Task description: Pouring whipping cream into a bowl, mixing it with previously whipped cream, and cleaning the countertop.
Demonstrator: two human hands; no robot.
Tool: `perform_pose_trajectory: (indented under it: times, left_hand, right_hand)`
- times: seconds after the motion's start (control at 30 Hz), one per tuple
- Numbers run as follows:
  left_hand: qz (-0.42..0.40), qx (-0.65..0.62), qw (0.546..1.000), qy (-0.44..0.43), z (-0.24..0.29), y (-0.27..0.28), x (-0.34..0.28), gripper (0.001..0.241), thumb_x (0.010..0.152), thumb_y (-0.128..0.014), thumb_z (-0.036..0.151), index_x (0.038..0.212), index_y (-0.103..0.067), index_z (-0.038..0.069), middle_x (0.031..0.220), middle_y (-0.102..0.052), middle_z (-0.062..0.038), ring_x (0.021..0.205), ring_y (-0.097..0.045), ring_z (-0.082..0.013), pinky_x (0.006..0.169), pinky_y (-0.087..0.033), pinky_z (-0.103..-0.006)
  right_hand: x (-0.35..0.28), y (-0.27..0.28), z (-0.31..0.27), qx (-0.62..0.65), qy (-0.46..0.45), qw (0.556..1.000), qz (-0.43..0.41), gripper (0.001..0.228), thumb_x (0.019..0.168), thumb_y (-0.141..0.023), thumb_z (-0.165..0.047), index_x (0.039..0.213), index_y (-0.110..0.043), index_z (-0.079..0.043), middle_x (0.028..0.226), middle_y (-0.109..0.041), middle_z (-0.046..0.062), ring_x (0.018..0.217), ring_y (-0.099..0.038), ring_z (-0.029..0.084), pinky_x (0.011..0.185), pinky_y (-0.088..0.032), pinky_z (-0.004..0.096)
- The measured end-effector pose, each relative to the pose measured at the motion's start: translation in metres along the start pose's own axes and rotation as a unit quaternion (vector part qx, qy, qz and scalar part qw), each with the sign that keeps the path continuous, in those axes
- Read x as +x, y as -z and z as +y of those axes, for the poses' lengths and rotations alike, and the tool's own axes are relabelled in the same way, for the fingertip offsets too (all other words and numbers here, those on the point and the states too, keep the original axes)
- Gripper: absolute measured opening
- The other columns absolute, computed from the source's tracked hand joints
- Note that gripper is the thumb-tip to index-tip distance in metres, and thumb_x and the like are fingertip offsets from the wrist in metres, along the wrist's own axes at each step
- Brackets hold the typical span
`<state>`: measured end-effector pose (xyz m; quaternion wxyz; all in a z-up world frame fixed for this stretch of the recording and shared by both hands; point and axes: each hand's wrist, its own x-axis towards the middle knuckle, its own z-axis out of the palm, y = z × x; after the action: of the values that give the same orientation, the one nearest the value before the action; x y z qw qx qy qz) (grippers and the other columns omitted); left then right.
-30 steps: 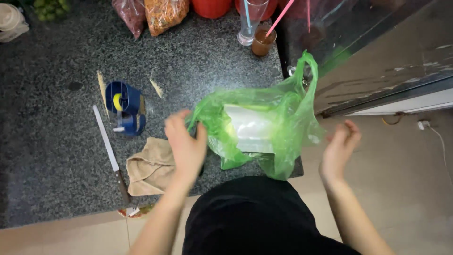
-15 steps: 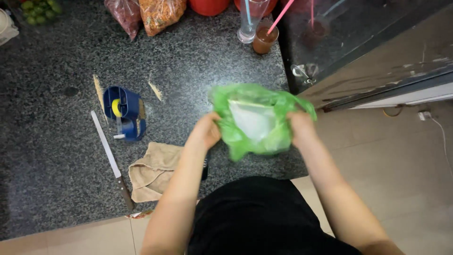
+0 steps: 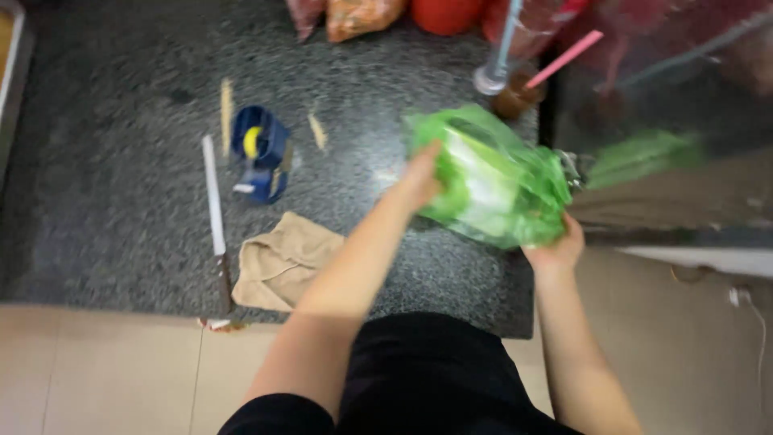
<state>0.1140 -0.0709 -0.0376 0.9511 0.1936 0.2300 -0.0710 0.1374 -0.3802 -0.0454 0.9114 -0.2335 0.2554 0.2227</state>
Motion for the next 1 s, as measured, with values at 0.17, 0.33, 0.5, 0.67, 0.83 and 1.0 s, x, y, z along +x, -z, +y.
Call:
perform_pose_trajectory:
  times: [0.17,0.33,0.5,0.67,0.83,1.0]
  left_hand:
    - [-0.027,-0.099,0.991,0.084,-0.059,-0.018,0.012,0.061,0.106,-0.041,0.046,0.148,-0.046,0.003,0.143,-0.057,-0.016,0.128,-0.056,-0.0319,0.112,-0.04,-0.0489]
    - [0.121,0.11,0.985,-0.054,-0.049,-0.012,0.014,0.056,0.1,-0.054,0.029,0.15,-0.043,0.006,0.136,-0.06,-0.018,0.111,-0.064,-0.0287,0.097,-0.053,-0.0457]
    - [0.152,0.351,0.897,-0.22,0.037,0.052,-0.091,0.06,0.095,-0.062,0.021,0.151,-0.046,0.01,0.128,-0.069,-0.015,0.1,-0.067,-0.0218,0.083,-0.055,-0.0337]
    - [0.149,0.457,0.8,-0.359,0.081,0.117,-0.237,0.048,0.1,-0.062,0.01,0.147,-0.054,0.008,0.136,-0.067,-0.009,0.116,-0.066,-0.0188,0.096,-0.053,-0.0304]
    - [0.328,0.759,0.515,-0.227,0.057,0.122,-0.346,0.066,0.082,-0.078,0.028,0.143,-0.055,0.023,0.15,-0.047,-0.015,0.138,-0.043,-0.0387,0.109,-0.04,-0.0558]
    - [0.268,0.822,0.453,-0.219,0.029,0.123,-0.368,0.088,0.07,-0.083,0.034,0.151,-0.048,0.029,0.157,-0.032,-0.024,0.142,-0.03,-0.0492,0.102,-0.035,-0.0655]
  right_hand:
    - [-0.054,-0.033,0.006,-0.022,0.004,0.999,0.043,0.058,0.096,-0.037,-0.035,0.137,-0.064,-0.003,0.138,-0.066,0.018,0.124,-0.064,0.032,0.104,-0.052,0.053]
    - [-0.041,0.062,0.001,-0.21,-0.003,0.928,0.307,0.043,0.098,-0.037,-0.047,0.125,-0.064,-0.028,0.128,-0.06,-0.003,0.105,-0.052,0.014,0.083,-0.04,0.034]
    - [-0.082,-0.016,0.076,-0.088,-0.305,0.883,0.347,0.018,0.099,-0.056,-0.028,0.102,-0.047,-0.012,0.109,-0.048,0.007,0.101,-0.047,0.022,0.09,-0.045,0.039]
    - [-0.104,-0.07,0.186,-0.195,-0.482,0.852,0.063,0.02,0.09,-0.071,-0.02,0.092,-0.056,-0.007,0.107,-0.058,0.015,0.106,-0.059,0.033,0.093,-0.053,0.045]
    - [-0.082,-0.058,0.299,-0.833,0.167,0.525,-0.054,0.081,0.071,-0.087,-0.037,0.126,-0.046,0.008,0.127,-0.045,0.026,0.124,-0.043,0.042,0.108,-0.038,0.051]
    - [-0.097,-0.063,0.31,-0.825,0.286,0.479,-0.083,0.094,0.069,-0.088,-0.03,0.132,-0.033,0.013,0.132,-0.036,0.033,0.127,-0.037,0.048,0.11,-0.035,0.052]
